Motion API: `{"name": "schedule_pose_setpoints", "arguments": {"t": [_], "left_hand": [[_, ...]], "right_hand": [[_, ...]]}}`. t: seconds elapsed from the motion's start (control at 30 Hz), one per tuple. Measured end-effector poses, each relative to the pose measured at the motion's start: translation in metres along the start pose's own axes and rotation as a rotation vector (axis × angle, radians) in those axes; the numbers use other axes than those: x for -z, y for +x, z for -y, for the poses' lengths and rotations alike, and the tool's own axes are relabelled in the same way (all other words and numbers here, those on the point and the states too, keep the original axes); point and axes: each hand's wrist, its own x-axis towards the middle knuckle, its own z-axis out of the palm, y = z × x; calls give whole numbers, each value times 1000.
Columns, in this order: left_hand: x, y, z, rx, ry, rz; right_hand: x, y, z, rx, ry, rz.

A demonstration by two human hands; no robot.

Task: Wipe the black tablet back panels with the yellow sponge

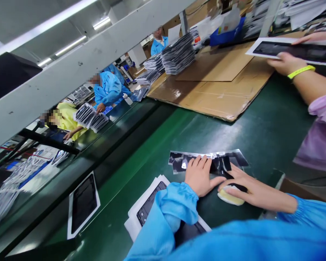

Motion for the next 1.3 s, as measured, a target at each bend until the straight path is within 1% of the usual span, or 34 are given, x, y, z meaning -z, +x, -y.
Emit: {"name": "schedule_pose_setpoints", "arguments": {"t": [0.13, 0.23, 0.3, 0.37, 0.47, 0.5, 0.53, 0.57, 0.6, 0.63, 0.67, 0.73, 0.77, 0.8, 0.87, 0.97, 1.07, 1.13, 1.2, 1.27, 1.3], "left_hand": [[3, 1, -20, 115, -120, -37], [6, 0, -28, 145, -246, -70], [10, -2, -26, 139, -355, -116], [15, -5, -19, 187, -477, -194], [30, -17, -5, 391, -624, -344], [35, -24, -1, 446, -649, -393], [41, -33, 3, 467, -655, -442], [46, -43, 5, 449, -638, -487], [50, -54, 7, 396, -592, -529], [52, -65, 8, 320, -510, -564], [52, -76, 8, 239, -392, -592], [47, -98, 8, 120, -93, -621], [43, -108, 8, 93, 53, -620], [37, -117, 9, 84, 178, -615], [27, -133, 12, 113, 351, -588], [18, -157, 19, 178, 474, -554], [15, -182, 24, 207, 457, -525], [13, -196, 25, 235, 387, -503], [13, -209, 26, 298, 296, -501], [14, -218, 28, 419, 162, -535], [15, -222, 30, 497, 59, -560]], "right_hand": [[-2, 8, 6, 36, 16, 37], [-3, 6, -2, 7, 19, 66], [-2, 4, -12, 0, 29, 53], [1, 2, -22, 5, 37, 38], [9, -2, -33, -8, 25, 37], [13, -3, -34, -28, 14, 25], [16, -5, -33, -54, 11, -2], [19, -7, -29, -86, 27, -38], [20, -9, -23, -121, 87, -73], [19, -11, -14, -150, 205, -94], [15, -12, -3, -167, 379, -82], [-1, -11, 24, -172, 817, 35], [-13, -9, 38, -163, 1018, 100], [-26, -5, 51, -159, 1171, 140], [-55, 6, 74, -193, 1338, 159], [-91, 23, 93, -312, 1365, 146], [-110, 35, 98, -370, 1281, 139], [-115, 41, 99, -373, 1218, 157], [-117, 44, 101, -371, 1151, 205], [-114, 46, 107, -359, 1071, 244], [-112, 47, 110, -350, 1032, 246]]}}
